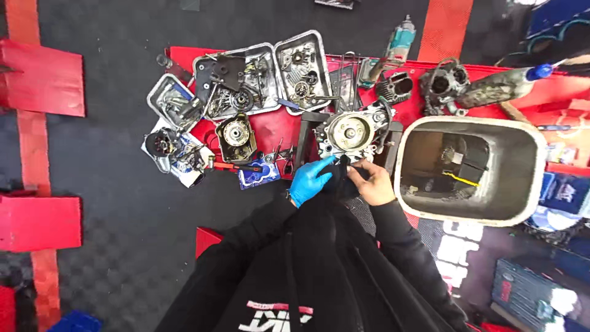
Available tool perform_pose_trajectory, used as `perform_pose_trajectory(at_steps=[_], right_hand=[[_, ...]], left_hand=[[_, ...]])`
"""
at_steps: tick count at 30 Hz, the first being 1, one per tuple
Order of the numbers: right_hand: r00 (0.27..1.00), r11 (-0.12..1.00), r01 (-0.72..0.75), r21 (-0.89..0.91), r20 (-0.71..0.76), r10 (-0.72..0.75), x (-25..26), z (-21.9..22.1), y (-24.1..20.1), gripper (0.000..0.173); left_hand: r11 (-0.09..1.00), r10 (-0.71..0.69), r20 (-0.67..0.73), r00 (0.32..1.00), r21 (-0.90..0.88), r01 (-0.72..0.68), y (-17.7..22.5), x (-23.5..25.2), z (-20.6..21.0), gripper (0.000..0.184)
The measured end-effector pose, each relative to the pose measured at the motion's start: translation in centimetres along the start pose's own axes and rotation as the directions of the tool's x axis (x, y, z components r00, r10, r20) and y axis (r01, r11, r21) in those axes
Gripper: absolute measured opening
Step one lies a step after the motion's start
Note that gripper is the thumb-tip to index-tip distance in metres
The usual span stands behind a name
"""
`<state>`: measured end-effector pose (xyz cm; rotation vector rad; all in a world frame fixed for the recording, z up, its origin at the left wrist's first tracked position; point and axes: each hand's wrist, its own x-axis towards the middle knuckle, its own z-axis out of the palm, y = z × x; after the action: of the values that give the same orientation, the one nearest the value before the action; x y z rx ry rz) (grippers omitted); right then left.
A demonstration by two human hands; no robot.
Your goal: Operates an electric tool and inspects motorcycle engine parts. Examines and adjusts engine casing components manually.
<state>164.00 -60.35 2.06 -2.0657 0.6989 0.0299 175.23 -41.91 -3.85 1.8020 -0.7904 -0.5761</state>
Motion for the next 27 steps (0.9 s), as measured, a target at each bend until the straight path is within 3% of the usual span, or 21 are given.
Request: perform_pose_trajectory(at_steps=[2, 3, 6, 7, 9, 12, 16, 18, 20, 23, 27], right_hand=[[0.996, 0.989, 0.061, 0.134, 0.055, -0.069, -1.1, 2.5, -2.0, 0.032], [0.993, 0.991, 0.082, 0.110, 0.081, -0.091, -1.4, 4.1, -3.1, 0.034], [0.976, 0.944, 0.157, -0.292, 0.195, -0.102, -1.2, 9.1, -6.2, 0.045], [0.973, 0.881, 0.187, -0.435, 0.208, -0.104, -0.9, 10.3, -6.9, 0.050], [0.964, 0.780, 0.257, -0.571, 0.207, -0.166, -0.3, 11.8, -7.4, 0.044], [0.921, 0.794, 0.313, -0.521, 0.372, -0.119, -0.5, 11.3, -7.7, 0.051], [0.911, 0.906, 0.126, -0.405, 0.408, 0.056, -4.7, 8.9, -4.0, 0.052], [0.900, 0.879, -0.031, -0.476, 0.370, 0.232, -8.0, 7.6, -0.2, 0.051], [0.835, 0.786, -0.211, -0.581, 0.311, 0.455, -11.5, 6.4, 3.8, 0.051], [0.790, 0.706, -0.400, -0.585, 0.170, 0.588, -17.1, 5.4, 9.2, 0.045], [0.785, 0.686, -0.599, -0.414, -0.133, 0.605, -19.0, 5.0, 11.6, 0.036]], left_hand=[[0.955, -0.204, 0.041, 0.978, -0.214, 0.208, 0.0, -1.5, -2.5, 0.049], [0.900, -0.291, 0.099, 0.952, -0.310, 0.307, 0.2, -2.1, -3.6, 0.052], [0.713, -0.472, 0.191, 0.861, -0.491, 0.500, 0.7, -2.7, -6.3, 0.054], [0.688, -0.522, 0.158, 0.838, -0.502, 0.524, 0.2, -2.4, -7.0, 0.051], [0.744, -0.550, 0.063, 0.833, -0.416, 0.523, -1.4, -1.5, -8.5, 0.040], [0.875, -0.471, -0.053, 0.880, -0.157, 0.459, -3.3, 0.5, -10.4, 0.035], [0.876, -0.391, -0.189, 0.901, 0.222, 0.427, -7.3, 6.1, -11.8, 0.047], [0.826, -0.338, -0.195, 0.921, 0.409, 0.389, -11.6, 9.1, -11.4, 0.051], [0.731, -0.378, -0.104, 0.920, 0.576, 0.366, -15.0, 10.0, -11.2, 0.062], [0.659, -0.488, 0.020, 0.872, 0.664, 0.353, -16.5, 9.7, -10.5, 0.072], [0.730, -0.415, 0.027, 0.909, 0.607, 0.315, -13.8, 7.2, -9.6, 0.065]])
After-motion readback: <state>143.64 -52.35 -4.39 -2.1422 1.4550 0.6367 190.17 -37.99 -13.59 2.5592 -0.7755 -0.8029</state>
